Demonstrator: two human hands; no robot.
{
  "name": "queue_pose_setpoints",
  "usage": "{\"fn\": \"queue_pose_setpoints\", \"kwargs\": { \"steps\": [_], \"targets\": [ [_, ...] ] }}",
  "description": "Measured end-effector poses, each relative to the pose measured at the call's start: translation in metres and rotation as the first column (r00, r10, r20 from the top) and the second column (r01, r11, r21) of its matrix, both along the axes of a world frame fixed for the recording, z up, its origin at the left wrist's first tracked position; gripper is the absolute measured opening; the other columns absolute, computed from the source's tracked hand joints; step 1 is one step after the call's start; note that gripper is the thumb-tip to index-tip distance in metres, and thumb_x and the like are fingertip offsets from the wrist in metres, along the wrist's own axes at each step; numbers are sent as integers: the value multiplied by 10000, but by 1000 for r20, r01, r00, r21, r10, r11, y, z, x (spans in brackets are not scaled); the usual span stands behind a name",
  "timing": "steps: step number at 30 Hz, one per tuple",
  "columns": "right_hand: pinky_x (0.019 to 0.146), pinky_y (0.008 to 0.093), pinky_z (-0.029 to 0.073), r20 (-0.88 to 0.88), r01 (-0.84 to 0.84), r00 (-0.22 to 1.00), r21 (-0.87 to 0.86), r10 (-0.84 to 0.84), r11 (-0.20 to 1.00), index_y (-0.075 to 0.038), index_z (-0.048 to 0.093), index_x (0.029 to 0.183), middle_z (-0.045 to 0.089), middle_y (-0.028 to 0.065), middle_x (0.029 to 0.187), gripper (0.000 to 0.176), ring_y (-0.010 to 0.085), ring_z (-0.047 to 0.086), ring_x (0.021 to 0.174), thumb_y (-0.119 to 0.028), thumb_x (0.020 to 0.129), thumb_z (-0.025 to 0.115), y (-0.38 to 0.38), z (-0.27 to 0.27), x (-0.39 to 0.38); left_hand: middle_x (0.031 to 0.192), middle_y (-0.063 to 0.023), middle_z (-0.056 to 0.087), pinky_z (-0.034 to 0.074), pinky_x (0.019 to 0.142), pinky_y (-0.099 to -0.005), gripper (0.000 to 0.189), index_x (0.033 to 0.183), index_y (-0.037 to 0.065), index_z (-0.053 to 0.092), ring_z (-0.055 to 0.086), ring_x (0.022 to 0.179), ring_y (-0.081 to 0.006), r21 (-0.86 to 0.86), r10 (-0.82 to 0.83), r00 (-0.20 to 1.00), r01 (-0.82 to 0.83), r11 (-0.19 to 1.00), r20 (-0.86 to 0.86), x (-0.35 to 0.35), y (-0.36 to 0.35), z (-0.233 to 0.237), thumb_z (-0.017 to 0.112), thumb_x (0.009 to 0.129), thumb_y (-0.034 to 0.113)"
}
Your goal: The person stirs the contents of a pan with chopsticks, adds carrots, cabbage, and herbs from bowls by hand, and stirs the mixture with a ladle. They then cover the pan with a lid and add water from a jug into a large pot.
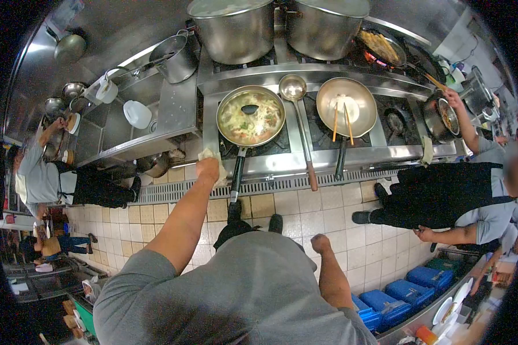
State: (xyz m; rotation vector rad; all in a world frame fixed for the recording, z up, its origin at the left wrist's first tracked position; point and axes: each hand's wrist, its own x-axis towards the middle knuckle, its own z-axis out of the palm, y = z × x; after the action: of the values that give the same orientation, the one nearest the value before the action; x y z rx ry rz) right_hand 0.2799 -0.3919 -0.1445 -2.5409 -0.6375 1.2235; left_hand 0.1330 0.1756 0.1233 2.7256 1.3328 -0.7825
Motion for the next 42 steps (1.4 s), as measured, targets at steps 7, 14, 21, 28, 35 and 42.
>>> {"fn": "queue_pose_setpoints", "kwargs": {
  "steps": [7,14,21,28,35,42],
  "targets": [
    [948,475,535,-87,96,991,-71,-102,993,33,729,959,698,280,1051,416,439,671,1039,-309,920,496,9,34,-3,1182,-88,743,576,878,-386,234,1086,112,775,716,1097,-255,7,-20,1000,20,1000,20,-1,1,1,624,907,122],
    [981,463,525,-71,-12,997,-123,3,992,22,737,980,695,272,1088,413,421,666,1080,-304,918,492,7,35,3,1200,-79,734,565,906,-391,238,1106,113,765,707,1115,-262,10,-35,999,35,999,3,-2,4,-5,639,905,114],
    [1002,441,517,-90,22,995,-153,-36,988,9,731,1048,685,264,1148,430,403,652,1129,-325,915,494,14,58,4,1207,-52,733,535,924,-401,240,1113,129,771,702,1121,-255,14,-7,1000,7,1000,10,-1,3,-5,596,949,145],
    [475,356,492,3,-30,1000,-10,30,999,-29,673,790,683,125,671,252,181,592,488,-211,899,536,5,26,2,1215,-91,726,529,969,-419,239,1108,105,763,694,1141,-275,-33,4,1000,-3,999,20,0,1,5,633,907,112],
    [566,383,570,-98,-167,981,7,167,986,-9,675,891,703,154,766,259,239,695,647,-259,914,612,-7,-3,9,1188,-46,741,534,904,-398,231,1101,125,770,707,1109,-249,16,8,999,-9,1000,31,0,0,3,597,952,155],
    [675,409,587,-52,-36,998,37,38,999,-32,713,956,722,147,852,246,281,698,735,-210,870,567,5,30,2,1132,-70,754,539,915,-415,214,1065,123,774,711,1087,-279,5,-4,997,3,1000,81,-6,12,-31,608,931,141]
  ]
}}
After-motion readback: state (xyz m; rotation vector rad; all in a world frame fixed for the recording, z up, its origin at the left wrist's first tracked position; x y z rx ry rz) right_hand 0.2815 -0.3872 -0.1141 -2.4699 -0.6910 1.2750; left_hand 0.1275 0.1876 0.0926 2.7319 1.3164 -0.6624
